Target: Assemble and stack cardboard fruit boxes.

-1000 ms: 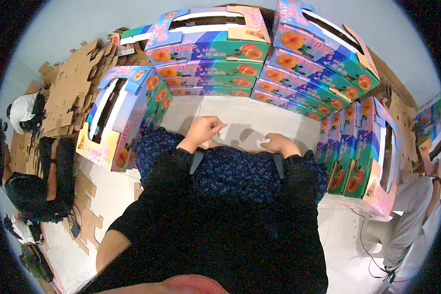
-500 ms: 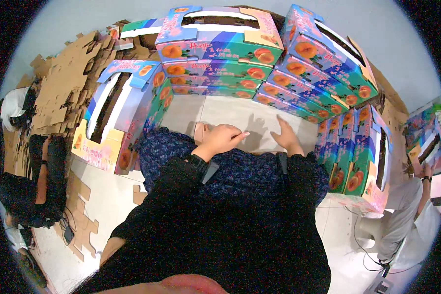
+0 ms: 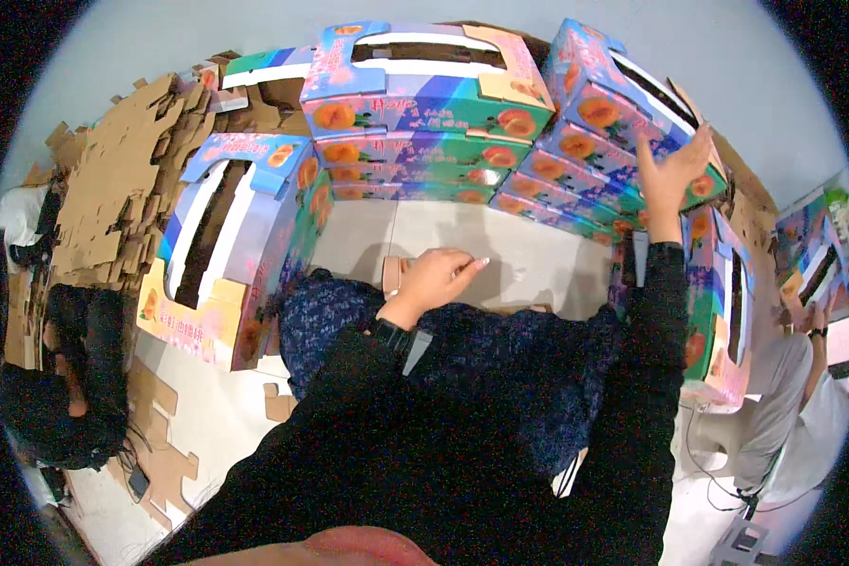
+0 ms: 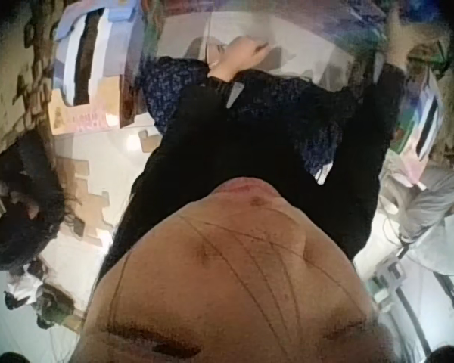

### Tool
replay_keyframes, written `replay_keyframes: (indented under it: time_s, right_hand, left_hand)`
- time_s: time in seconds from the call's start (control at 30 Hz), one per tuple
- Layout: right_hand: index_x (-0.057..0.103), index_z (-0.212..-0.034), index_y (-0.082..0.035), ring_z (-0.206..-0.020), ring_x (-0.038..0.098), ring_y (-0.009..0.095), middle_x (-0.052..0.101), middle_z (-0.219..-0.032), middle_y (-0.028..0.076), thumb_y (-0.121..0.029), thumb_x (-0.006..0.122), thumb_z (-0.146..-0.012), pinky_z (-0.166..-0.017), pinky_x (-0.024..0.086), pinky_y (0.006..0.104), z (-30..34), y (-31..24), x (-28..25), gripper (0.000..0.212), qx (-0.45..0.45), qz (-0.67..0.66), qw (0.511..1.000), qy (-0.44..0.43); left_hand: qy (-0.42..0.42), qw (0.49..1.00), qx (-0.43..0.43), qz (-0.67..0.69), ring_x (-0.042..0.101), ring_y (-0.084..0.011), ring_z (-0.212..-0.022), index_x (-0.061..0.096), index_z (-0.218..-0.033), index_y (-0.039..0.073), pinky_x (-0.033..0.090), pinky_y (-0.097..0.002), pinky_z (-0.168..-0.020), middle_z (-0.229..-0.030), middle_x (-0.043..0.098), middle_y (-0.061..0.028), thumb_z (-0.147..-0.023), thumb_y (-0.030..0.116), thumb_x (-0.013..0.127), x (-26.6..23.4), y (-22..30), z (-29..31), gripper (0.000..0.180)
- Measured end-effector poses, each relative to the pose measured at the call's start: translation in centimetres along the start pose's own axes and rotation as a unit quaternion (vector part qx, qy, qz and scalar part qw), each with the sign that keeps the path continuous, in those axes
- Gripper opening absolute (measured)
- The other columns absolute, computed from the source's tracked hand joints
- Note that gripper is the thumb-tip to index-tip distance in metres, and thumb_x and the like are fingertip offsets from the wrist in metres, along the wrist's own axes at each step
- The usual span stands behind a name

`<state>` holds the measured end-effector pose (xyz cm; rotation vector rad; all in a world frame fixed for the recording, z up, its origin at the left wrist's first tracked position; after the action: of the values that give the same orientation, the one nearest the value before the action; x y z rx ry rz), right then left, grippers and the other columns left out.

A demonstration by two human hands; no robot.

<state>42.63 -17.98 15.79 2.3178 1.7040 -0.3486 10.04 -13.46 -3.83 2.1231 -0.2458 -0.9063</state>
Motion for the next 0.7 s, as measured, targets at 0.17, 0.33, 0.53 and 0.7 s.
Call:
replay_keyframes:
  time_s: [0.17, 0.33, 0.53, 0.7]
  right_hand:
    - [0.025, -0.136, 0.011, -0.128, 0.029, 0.046, 0.034, -0.136, 0.032, -0.05, 0.061, -0.08, -0.109, 0.018, 0.0495, -6.8, 0.1, 2.2, 0.091, -0.019, -0.003, 1.0, 0.021]
    - [0.032, -0.138, 0.0, -0.128, 0.033, 0.043, 0.038, -0.135, 0.029, -0.048, 0.055, -0.084, -0.108, 0.023, 0.049, -8.7, 1.2, 6.2, 0.076, -0.05, 0.127, 0.991, 0.002]
    - [0.045, -0.132, -0.008, -0.126, 0.041, 0.033, 0.042, -0.137, 0.021, -0.026, 0.036, -0.095, -0.107, 0.029, 0.0389, -6.0, 10.0, 13.5, 0.042, -0.107, 0.0, 0.892, -0.439]
    - [0.043, -0.135, -0.005, -0.13, 0.038, 0.023, 0.045, -0.138, 0.012, -0.035, 0.032, -0.097, -0.109, 0.025, 0.0323, -5.7, 9.1, 13.0, 0.05, 0.203, -0.184, 0.819, -0.505]
  left_hand:
    - [0.019, 1.0, 0.001, 0.016, 0.057, -0.0368, -0.066, 0.06, -0.065, 0.001, 0.044, -0.0453, -0.06, -0.065, 0.059, -0.0164, -0.089, 0.032, 0.053, -0.8, -0.8, -0.7, 0.039]
    - [0.001, 0.997, -0.073, 0.008, 0.057, -0.0379, -0.067, 0.061, -0.066, 0.001, 0.044, -0.0458, -0.062, -0.067, 0.059, -0.0181, -0.091, 0.035, 0.049, -1.6, -2.0, -1.2, 0.043]
    - [-0.032, 0.999, -0.044, 0.006, 0.057, -0.0374, -0.069, 0.061, -0.073, 0.001, 0.043, -0.0442, -0.063, -0.071, 0.06, -0.0176, -0.091, 0.033, 0.05, -0.4, -2.2, -1.4, 0.038]
    - [-0.05, 0.997, -0.023, 0.05, 0.056, -0.038, -0.07, 0.06, -0.072, 0.001, 0.043, -0.0445, -0.063, -0.069, 0.059, -0.0169, -0.091, 0.031, 0.052, 0.9, -2.2, -1.8, 0.036]
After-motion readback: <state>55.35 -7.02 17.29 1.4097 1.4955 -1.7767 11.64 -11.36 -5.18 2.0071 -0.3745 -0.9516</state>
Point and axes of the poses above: each hand's wrist, its own z-axis away from the middle knuckle, its own x-axis out of the palm, y = z × x, the point moved 3 cm from there along -z, towards the middle knuckle
